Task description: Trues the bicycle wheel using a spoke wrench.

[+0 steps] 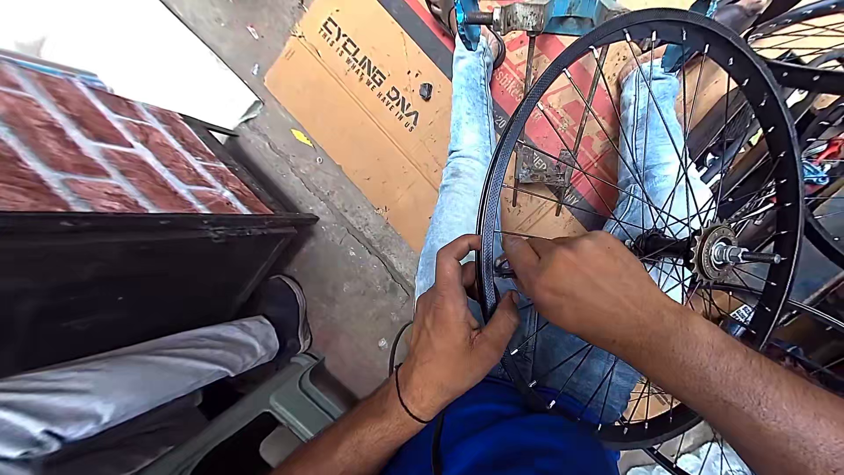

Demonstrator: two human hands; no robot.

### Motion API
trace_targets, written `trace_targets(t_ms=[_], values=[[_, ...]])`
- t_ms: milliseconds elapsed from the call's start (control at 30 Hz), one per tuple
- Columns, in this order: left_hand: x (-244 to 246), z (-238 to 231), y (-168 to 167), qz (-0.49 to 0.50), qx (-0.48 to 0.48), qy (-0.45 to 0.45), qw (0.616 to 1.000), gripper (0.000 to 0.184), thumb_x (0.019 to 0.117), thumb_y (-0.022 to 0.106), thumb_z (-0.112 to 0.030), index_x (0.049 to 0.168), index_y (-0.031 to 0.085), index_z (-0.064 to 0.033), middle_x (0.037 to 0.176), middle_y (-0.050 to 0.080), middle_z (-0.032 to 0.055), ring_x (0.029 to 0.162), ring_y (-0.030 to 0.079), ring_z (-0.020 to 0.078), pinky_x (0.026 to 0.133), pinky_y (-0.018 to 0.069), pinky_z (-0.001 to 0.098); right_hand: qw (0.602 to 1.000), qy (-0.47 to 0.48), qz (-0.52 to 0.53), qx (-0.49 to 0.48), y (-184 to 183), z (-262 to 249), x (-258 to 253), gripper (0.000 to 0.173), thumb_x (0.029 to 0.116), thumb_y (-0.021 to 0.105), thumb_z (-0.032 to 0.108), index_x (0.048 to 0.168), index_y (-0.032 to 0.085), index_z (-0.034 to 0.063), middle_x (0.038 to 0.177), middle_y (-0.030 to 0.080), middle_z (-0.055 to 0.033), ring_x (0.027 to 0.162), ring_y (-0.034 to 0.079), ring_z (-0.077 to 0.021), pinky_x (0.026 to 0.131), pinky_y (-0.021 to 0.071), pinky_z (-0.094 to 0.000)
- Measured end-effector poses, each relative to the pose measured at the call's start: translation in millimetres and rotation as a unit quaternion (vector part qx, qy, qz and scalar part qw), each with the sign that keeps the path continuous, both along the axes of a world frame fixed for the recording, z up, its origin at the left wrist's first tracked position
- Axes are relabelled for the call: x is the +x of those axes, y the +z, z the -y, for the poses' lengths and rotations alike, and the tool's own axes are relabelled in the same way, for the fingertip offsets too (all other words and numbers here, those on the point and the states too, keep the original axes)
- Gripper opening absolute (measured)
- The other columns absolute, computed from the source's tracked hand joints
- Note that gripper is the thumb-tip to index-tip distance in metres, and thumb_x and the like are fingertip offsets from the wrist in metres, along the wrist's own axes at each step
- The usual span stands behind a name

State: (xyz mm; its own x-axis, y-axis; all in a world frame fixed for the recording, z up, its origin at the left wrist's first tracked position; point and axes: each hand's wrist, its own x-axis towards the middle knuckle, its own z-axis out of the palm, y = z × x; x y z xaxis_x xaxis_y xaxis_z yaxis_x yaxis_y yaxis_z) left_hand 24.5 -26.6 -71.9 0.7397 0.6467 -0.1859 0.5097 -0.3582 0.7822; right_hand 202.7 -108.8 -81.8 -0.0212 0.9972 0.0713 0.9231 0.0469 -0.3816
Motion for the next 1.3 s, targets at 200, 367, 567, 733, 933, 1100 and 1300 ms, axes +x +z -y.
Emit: trace_targets(t_ms=[200,367,567,733,933,1100,1300], values=[[-1,-2,-2,0.028,-0.004,-0.015,0.999,0.049,0.0928,0.062,-0.025,0.134,0.04,-0.0136,0.088,0.07,-0.0087,0.069,0.066,0.0043,0.059,0.0578,0.0244,0.969,-0.15,-0.092,0.175,0,43,-6,0.018,0.0991,0.063,0.014,0.107,0.075,0.0032,0.102,0.078,-0.0099,0.086,0.076,-0.0177,0.068,0.0604,-0.0297],[-1,-4,-3,0.009,-0.022,-0.037,0.999,0.079,0.0946,0.056,-0.028,0.163,0.02,-0.0151,0.093,0.07,-0.0026,0.068,0.067,0.0063,0.057,0.0599,0.0275,0.934,-0.26,-0.045,0.241,-2,52,-6,0.015,0.0947,0.067,0.011,0.101,0.076,0.0016,0.103,0.078,-0.0143,0.094,0.077,-0.0224,0.08,0.0626,-0.0328],[-6,-1,-6,0.044,-0.03,-0.043,0.998,0.075,0.0948,0.058,-0.026,0.161,0.025,-0.0131,0.093,0.069,-0.0026,0.069,0.066,0.0076,0.058,0.0598,0.0269,0.971,-0.182,-0.017,0.155,-14,52,0,0.017,0.0992,0.064,0.014,0.107,0.076,0.0044,0.115,0.077,-0.0137,0.101,0.076,-0.0254,0.088,0.0618,-0.0372],[-7,4,-7,0.068,-0.046,-0.044,0.996,0.074,0.0956,0.059,-0.025,0.161,0.026,-0.0141,0.094,0.068,-0.0026,0.069,0.065,0.0078,0.058,0.0588,0.0251,0.973,-0.141,-0.105,0.148,-20,40,6,0.016,0.1027,0.064,0.02,0.107,0.075,0.0087,0.112,0.076,-0.0119,0.092,0.076,-0.0226,0.073,0.0611,-0.0334],[-9,-1,-10,0.069,-0.051,-0.048,0.995,0.075,0.095,0.06,-0.025,0.161,0.026,-0.0121,0.095,0.069,-0.0022,0.072,0.066,0.0076,0.062,0.0599,0.0253,0.976,-0.07,-0.036,0.205,-23,32,6,0.023,0.0994,0.06,0.009,0.116,0.076,0.0072,0.113,0.076,-0.0166,0.078,0.074,-0.025,0.059,0.0563,-0.033],[-8,-1,-11,0.071,-0.049,-0.047,0.995,0.075,0.0949,0.06,-0.026,0.161,0.027,-0.0113,0.093,0.068,-0.0025,0.072,0.065,0.0065,0.062,0.059,0.0248,0.971,-0.064,0.0,0.23,-23,37,9,0.023,0.0994,0.062,0.013,0.114,0.076,0.0019,0.125,0.071,-0.0201,0.076,0.072,-0.0242,0.058,0.0544,-0.0321],[-10,-1,-12,0.063,-0.047,-0.047,0.996,0.076,0.0955,0.06,-0.029,0.162,0.026,-0.0134,0.096,0.068,-0.0027,0.074,0.066,0.0065,0.065,0.0598,0.0258,0.977,-0.017,0.027,0.21,-20,41,23,0.023,0.1007,0.06,0.014,0.112,0.075,0.0012,0.117,0.075,-0.0182,0.101,0.075,-0.0301,0.085,0.0617,-0.0388]])
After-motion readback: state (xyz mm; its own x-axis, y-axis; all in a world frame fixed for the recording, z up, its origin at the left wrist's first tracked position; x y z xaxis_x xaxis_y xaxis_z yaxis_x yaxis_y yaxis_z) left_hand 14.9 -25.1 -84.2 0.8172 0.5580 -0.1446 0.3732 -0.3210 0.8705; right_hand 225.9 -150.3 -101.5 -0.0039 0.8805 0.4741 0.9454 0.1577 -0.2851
